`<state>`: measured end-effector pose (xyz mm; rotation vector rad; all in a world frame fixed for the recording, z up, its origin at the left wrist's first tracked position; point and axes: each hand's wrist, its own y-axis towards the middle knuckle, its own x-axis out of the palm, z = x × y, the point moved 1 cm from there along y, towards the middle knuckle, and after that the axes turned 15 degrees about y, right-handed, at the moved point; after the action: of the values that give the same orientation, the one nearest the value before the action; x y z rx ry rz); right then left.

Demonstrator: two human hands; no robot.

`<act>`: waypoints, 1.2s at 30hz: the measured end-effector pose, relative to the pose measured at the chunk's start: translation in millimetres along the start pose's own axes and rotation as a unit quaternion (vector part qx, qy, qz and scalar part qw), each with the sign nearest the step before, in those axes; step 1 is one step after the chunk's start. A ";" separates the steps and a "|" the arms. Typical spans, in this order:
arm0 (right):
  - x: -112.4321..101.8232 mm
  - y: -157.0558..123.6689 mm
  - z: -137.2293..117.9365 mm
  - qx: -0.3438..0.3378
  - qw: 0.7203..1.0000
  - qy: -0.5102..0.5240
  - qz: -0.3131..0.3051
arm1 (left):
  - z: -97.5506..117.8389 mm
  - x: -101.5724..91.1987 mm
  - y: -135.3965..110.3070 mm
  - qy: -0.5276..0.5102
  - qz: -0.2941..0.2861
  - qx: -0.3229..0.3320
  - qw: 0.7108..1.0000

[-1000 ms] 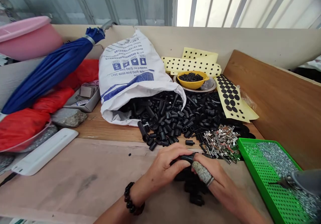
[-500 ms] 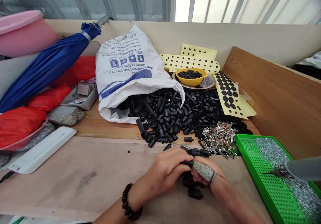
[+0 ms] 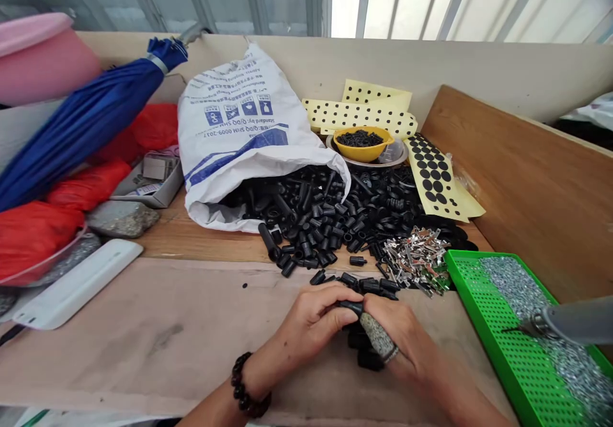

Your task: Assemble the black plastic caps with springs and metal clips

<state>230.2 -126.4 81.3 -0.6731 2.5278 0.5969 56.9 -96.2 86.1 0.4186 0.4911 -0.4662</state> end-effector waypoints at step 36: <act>-60.4 23.0 44.7 0.195 0.930 -0.310 -0.010 | -28.5 2.0 3.9 0.238 0.005 0.061 0.969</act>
<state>278.5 -64.4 83.6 -0.2949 1.9510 0.2272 50.5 -79.9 63.3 0.6564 0.9278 -0.3862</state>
